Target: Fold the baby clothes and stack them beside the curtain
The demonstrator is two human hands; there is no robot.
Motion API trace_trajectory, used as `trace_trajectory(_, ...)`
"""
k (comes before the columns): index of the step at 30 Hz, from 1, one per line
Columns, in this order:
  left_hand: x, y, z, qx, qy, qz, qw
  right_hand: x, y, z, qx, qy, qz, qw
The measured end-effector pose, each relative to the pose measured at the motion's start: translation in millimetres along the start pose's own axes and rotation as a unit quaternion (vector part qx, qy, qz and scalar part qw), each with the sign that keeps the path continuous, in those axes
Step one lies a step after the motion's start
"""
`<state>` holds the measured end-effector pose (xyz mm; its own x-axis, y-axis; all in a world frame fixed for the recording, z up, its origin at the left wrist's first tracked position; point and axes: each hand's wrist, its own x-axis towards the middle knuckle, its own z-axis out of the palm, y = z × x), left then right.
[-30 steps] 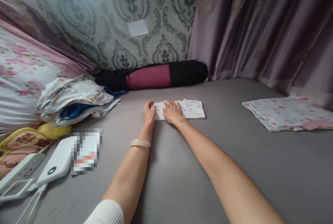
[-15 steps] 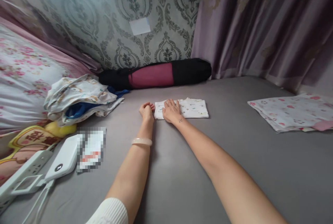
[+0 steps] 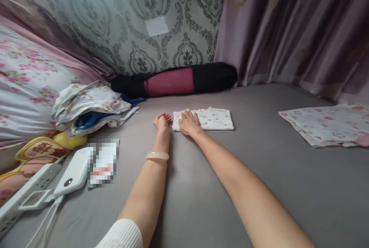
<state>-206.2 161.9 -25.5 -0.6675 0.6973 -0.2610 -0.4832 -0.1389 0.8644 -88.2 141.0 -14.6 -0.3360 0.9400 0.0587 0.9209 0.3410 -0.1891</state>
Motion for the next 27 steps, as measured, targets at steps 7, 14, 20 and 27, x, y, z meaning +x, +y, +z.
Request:
trace_trajectory(7,7,4,-2,-0.032,0.05,-0.013,0.998,9,-25,3,0.041,0.009,-0.028,0.999)
trace_trajectory(14,8,5,-3,-0.04,0.064,-0.018,0.997,9,-30,16,0.039,0.013,-0.03,0.999)
trace_trajectory(20,7,7,-3,-0.025,0.064,-0.012,0.998,10,-26,4,0.062,-0.025,-0.034,0.997)
trace_trajectory(27,2,8,-1,-0.025,0.059,-0.006,0.998,2,2,-8,0.008,0.009,-0.014,1.0)
